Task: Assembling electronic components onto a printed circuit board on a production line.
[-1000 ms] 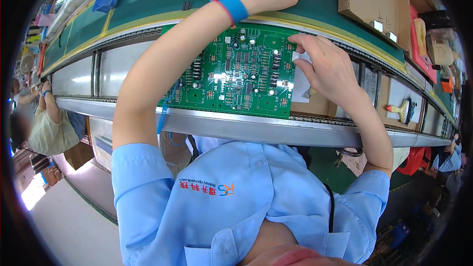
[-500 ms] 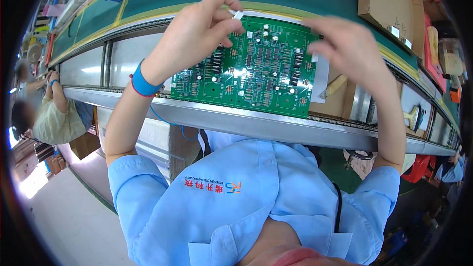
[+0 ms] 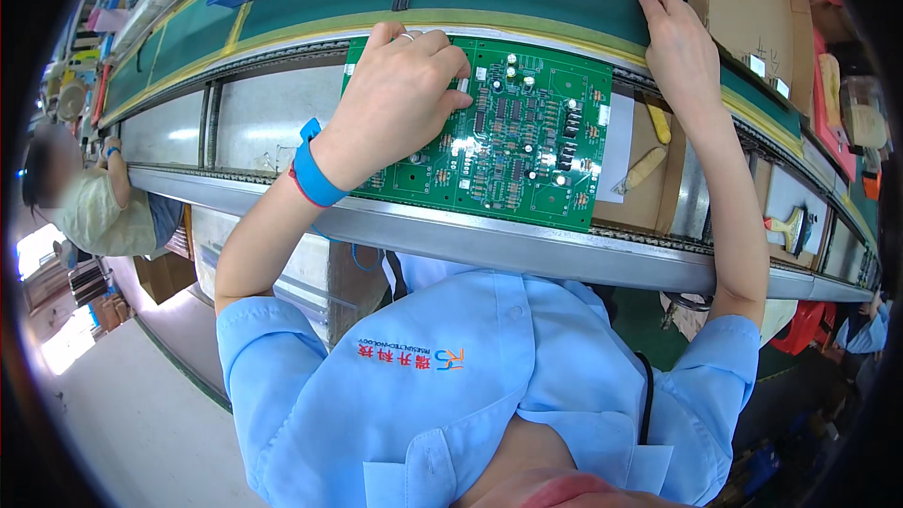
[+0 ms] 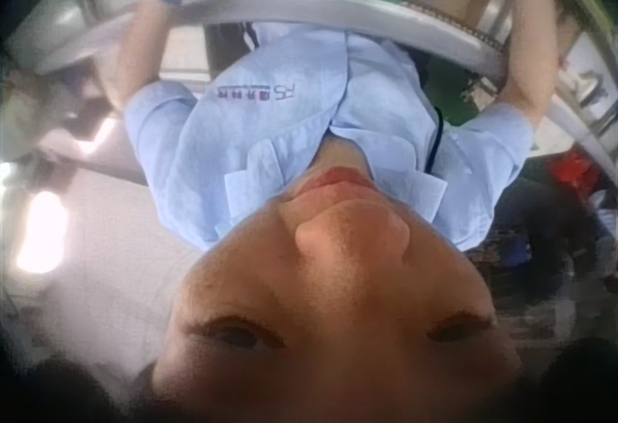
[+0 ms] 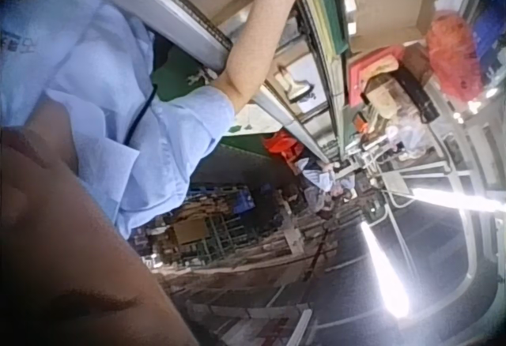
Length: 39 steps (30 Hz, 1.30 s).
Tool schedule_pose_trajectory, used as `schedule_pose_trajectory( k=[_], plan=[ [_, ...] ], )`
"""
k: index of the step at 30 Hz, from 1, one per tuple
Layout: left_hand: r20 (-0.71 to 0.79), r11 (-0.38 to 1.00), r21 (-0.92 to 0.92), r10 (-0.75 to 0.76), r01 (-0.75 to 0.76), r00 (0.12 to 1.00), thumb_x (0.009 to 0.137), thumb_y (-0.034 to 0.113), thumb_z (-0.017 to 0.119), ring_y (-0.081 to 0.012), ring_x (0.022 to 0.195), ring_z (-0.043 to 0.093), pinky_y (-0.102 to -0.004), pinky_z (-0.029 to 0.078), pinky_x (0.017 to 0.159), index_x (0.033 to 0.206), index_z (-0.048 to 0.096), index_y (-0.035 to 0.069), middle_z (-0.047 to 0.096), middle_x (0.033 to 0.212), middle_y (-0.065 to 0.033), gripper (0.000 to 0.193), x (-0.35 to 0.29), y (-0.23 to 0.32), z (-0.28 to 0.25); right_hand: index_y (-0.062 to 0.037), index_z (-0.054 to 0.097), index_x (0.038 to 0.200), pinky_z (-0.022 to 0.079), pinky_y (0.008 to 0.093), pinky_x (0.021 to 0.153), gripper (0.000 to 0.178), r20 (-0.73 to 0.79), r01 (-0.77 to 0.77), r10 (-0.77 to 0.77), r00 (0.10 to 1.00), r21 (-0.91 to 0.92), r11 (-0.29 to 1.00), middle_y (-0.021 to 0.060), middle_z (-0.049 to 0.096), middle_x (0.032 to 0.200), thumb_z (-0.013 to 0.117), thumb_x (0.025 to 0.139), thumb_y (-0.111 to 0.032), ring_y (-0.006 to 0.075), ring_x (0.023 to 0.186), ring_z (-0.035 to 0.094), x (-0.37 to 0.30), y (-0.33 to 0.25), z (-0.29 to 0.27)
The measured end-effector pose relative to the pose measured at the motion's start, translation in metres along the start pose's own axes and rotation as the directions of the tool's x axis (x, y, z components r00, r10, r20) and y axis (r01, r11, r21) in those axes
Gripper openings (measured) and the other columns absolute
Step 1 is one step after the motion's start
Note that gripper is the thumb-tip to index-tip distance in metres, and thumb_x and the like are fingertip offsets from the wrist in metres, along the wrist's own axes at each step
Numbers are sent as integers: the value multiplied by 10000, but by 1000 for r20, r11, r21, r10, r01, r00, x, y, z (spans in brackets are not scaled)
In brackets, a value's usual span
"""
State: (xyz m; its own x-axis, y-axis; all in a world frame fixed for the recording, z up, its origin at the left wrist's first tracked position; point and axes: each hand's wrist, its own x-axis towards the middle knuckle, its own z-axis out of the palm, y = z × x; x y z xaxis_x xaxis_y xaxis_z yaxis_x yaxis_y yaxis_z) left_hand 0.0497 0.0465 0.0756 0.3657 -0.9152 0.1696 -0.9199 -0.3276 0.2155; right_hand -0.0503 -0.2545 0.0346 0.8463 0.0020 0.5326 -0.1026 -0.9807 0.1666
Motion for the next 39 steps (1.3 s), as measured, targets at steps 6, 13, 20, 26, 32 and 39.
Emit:
schedule_pose_trajectory(
  k=[6, 13, 20, 26, 32, 39],
  plan=[
    [50, 992, 121, 21, -27, 999, 772, 176, 759, -269, 882, 620, -431, 382, 961, 915, 677, 79, 636, 850, -59, 191, 4, 4, -2, 5, 621, 899, 564, 390, 763, 135, 160, -46, 58, 985, -77, 996, 131, 609, 906, 589, 768, 24, 294, 925, 640, 3, 7, -6],
    [-197, 969, 125, 236, -214, 952, 869, 167, 641, -284, 818, 652, -422, 493, 807, 1022, 680, 31, 667, 874, -119, 208, 113, -15, 11, -11, 575, 885, 556, 402, 722, 110, 163, -77, 78, 983, -12, 997, 139, 609, 871, 598, 781, 13, 305, 903, 642, 5, -3, -26],
    [-411, 985, 151, 142, -86, 901, 883, 146, 584, -328, 867, 658, -424, 531, 740, 991, 689, 30, 662, 875, -157, 190, 215, -32, 88, -38, 640, 1046, 512, 414, 742, 194, 166, -120, 56, 984, 405, 906, 130, 649, 927, 637, 852, -58, 318, 854, 640, -24, -14, -68],
    [-377, 995, 97, 60, -25, 924, 883, 201, 615, -334, 846, 660, -435, 529, 726, 879, 657, 62, 659, 855, -162, 145, 222, -24, 81, -28, 650, 967, 460, 291, 644, 133, 439, -452, 182, 880, 659, 601, 75, 549, 742, 676, 841, -60, 183, 660, 551, -57, -24, -97],
    [-272, 955, 267, 200, -125, 941, 819, 39, 567, -321, 876, 669, -416, 539, 772, 874, 642, 21, 674, 910, -163, 95, 227, -15, 79, -58, 597, 1039, 365, 223, 591, 105, 746, -730, 23, 666, 645, 225, -26, 469, 777, 595, 953, -118, 49, 668, 430, -81, -40, -96],
    [-261, 990, -12, 135, -143, 956, 824, 31, 584, -358, 839, 646, -436, 526, 762, 882, 642, 1, 640, 898, -195, 87, 190, -10, 59, -35, 512, 1118, 398, 240, 657, 160, 858, -865, -110, 502, 500, -46, -3, 482, 758, 529, 963, -69, 72, 706, 456, -88, -67, -107]
  ],
)
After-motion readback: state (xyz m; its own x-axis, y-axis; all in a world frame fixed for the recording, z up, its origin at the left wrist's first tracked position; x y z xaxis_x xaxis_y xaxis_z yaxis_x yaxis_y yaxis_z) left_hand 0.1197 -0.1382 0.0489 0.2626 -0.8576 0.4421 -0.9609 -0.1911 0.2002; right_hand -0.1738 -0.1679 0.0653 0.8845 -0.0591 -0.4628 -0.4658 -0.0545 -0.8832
